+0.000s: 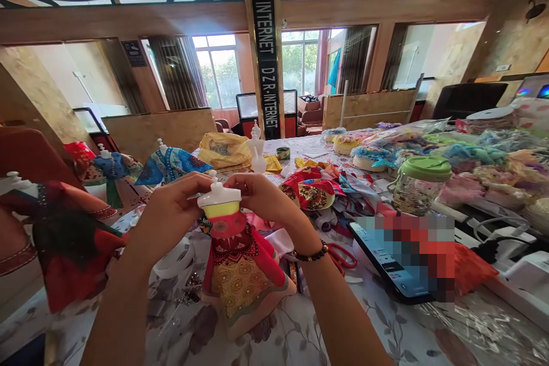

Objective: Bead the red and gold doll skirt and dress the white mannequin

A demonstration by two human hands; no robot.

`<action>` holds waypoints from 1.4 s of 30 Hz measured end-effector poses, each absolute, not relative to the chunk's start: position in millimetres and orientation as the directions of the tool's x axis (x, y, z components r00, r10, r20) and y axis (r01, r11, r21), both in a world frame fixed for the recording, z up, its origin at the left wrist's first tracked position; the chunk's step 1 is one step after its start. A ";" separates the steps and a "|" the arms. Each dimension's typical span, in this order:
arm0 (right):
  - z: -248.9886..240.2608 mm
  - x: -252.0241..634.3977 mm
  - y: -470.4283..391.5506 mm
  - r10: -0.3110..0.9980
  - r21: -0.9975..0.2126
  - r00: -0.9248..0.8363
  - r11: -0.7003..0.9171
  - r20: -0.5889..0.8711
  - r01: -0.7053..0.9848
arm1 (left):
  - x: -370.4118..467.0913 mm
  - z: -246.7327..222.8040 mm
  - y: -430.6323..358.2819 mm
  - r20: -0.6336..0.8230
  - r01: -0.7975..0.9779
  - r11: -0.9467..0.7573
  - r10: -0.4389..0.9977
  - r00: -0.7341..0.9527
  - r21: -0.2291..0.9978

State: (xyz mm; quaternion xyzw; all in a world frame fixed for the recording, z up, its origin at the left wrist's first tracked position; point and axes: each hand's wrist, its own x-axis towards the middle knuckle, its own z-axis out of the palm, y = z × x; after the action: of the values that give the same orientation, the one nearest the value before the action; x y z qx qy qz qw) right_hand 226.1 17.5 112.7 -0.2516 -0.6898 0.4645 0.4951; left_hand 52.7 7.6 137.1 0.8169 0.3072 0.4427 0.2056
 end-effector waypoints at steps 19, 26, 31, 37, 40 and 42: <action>121.5 234.1 4.6 0.864 -0.908 -0.294 0.418 0.408 -0.031 | 51.6 135.2 -10.6 0.340 -0.050 -0.339 0.905 0.257 0.939; 119.4 233.9 5.6 0.880 -0.903 -0.239 0.428 0.410 0.027 | 69.1 129.2 -27.1 0.300 0.053 -0.321 0.923 0.240 0.946; 122.1 236.4 -0.9 0.903 -0.899 -0.154 0.421 0.402 0.122 | 73.5 127.0 -24.7 0.297 0.032 -0.310 0.933 0.203 0.950; 125.8 246.1 -8.9 0.910 -0.890 -0.081 0.415 0.407 0.190 | 62.0 128.3 -14.4 0.262 -0.061 -0.255 0.927 0.268 0.965; 127.3 253.4 -9.7 0.909 -0.892 -0.080 0.418 0.410 0.174 | 57.1 128.0 -9.9 0.216 -0.107 -0.194 0.937 0.273 0.975; 128.5 259.3 -10.0 0.912 -0.896 -0.094 0.410 0.400 0.169 | 55.5 127.9 -8.3 0.192 -0.132 -0.159 0.936 0.294 0.978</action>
State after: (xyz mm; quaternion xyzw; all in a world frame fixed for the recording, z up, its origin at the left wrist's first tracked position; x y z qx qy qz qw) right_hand 259.3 -10.0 128.5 -0.4148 -0.6512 0.3504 0.5302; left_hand 55.5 -8.3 127.9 0.5866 0.3426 0.4854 0.5505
